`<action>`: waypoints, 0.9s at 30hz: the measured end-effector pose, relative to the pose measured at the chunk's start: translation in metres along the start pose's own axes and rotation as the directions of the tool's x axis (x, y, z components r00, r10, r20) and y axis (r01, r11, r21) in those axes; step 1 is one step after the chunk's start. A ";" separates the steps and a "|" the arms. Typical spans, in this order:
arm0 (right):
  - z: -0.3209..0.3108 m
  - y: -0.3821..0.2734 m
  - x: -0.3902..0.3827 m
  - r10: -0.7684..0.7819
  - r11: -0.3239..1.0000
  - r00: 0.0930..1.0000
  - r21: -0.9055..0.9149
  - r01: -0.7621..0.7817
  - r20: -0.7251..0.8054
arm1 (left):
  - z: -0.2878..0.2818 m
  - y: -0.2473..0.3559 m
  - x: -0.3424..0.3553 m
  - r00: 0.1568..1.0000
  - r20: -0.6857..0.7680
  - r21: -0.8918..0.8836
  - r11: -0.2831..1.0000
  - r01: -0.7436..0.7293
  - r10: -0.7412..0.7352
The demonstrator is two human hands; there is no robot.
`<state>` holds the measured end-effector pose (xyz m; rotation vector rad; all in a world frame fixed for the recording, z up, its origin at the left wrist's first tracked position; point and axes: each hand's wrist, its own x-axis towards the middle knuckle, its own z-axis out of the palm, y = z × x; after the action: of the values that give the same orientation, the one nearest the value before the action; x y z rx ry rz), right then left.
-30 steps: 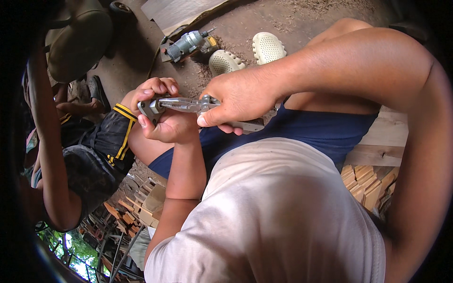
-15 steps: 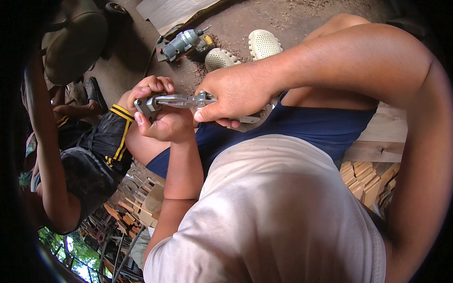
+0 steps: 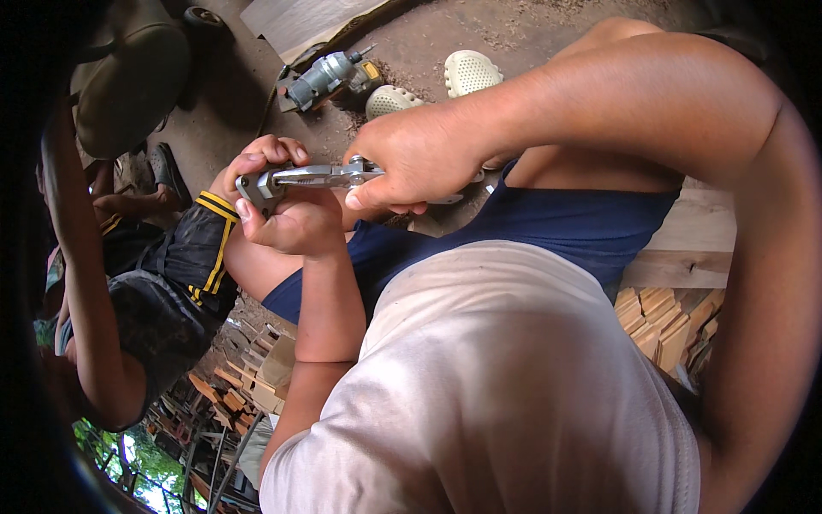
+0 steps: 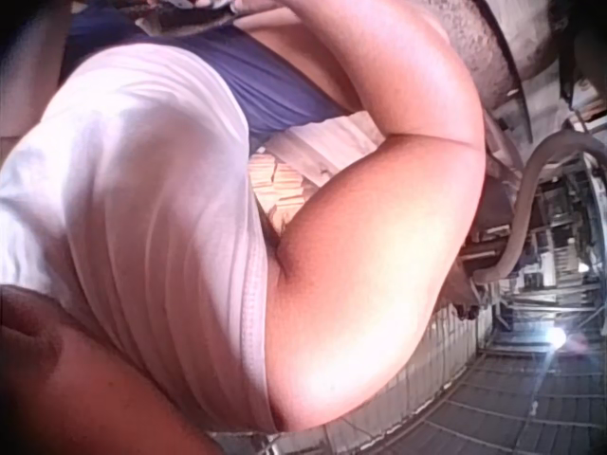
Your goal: The recorder uses pliers to repair or assemble a small mechanical part, likely a carburetor or pressure switch, while being assisted and observed by several people in a workshop.
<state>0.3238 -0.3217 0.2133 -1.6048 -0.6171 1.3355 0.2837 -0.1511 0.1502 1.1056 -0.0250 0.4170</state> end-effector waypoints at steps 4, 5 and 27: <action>-0.003 -0.002 0.001 0.010 0.998 0.999 0.064 -0.013 0.036 | 0.003 0.004 0.005 0.998 0.016 0.013 0.998 -0.055 0.054; -0.004 -0.001 0.002 -0.011 0.994 0.998 0.108 0.003 0.065 | 0.002 0.004 0.005 0.998 0.016 0.016 0.998 -0.057 0.057; -0.017 0.012 0.011 0.017 0.934 0.962 0.339 -0.113 0.274 | -0.002 0.013 0.011 0.840 -0.013 -0.544 0.709 0.449 -0.542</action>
<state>0.3410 -0.3234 0.1973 -1.1730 -0.4517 1.6265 0.2890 -0.1410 0.1629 0.4899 0.3001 -0.0016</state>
